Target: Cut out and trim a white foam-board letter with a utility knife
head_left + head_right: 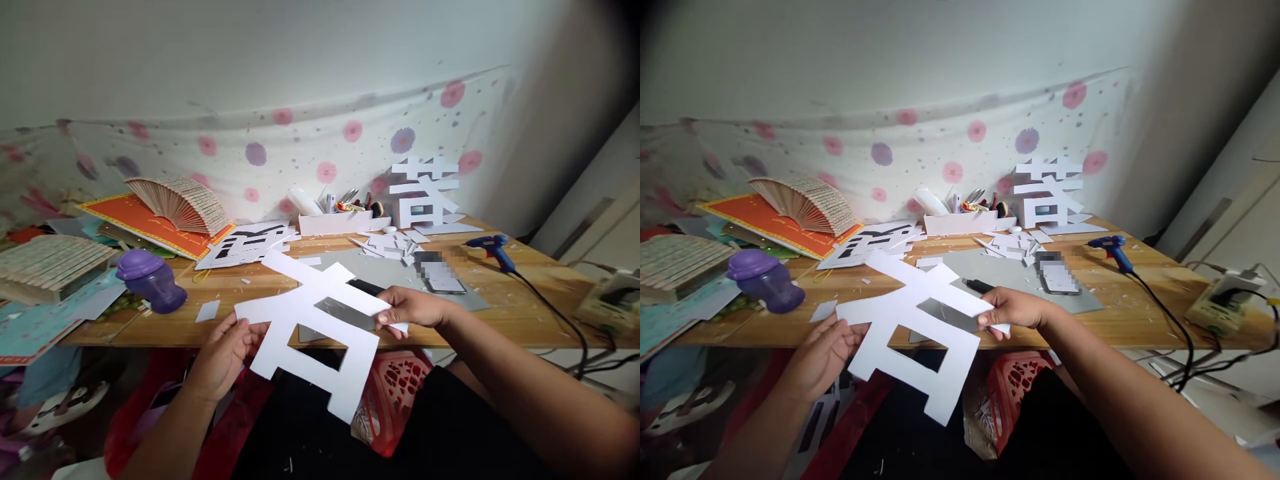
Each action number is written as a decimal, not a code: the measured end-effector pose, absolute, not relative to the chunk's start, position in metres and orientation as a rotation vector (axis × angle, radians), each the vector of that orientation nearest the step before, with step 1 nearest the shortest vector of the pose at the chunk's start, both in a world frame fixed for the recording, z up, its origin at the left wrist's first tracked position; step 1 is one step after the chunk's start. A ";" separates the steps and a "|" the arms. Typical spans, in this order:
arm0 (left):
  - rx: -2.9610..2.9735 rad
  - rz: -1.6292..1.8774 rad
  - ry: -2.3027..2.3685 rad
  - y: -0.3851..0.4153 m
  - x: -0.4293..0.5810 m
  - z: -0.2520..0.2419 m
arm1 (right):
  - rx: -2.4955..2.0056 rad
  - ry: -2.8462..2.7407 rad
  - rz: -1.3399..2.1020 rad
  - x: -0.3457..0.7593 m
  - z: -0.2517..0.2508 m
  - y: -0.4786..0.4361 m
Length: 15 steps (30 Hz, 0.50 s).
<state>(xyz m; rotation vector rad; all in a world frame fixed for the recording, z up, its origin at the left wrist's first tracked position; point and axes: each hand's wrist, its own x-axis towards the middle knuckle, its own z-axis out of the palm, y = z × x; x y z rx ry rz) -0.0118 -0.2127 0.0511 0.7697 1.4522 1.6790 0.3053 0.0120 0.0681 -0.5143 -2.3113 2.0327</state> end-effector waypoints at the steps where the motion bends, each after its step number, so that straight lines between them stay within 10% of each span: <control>1: 0.744 1.697 1.457 -0.213 -0.007 0.052 | -0.522 -2.309 2.014 0.309 0.070 0.015; 15: 0.608 1.757 1.490 -0.196 0.020 0.039 | -0.832 -1.668 1.548 0.328 0.067 0.039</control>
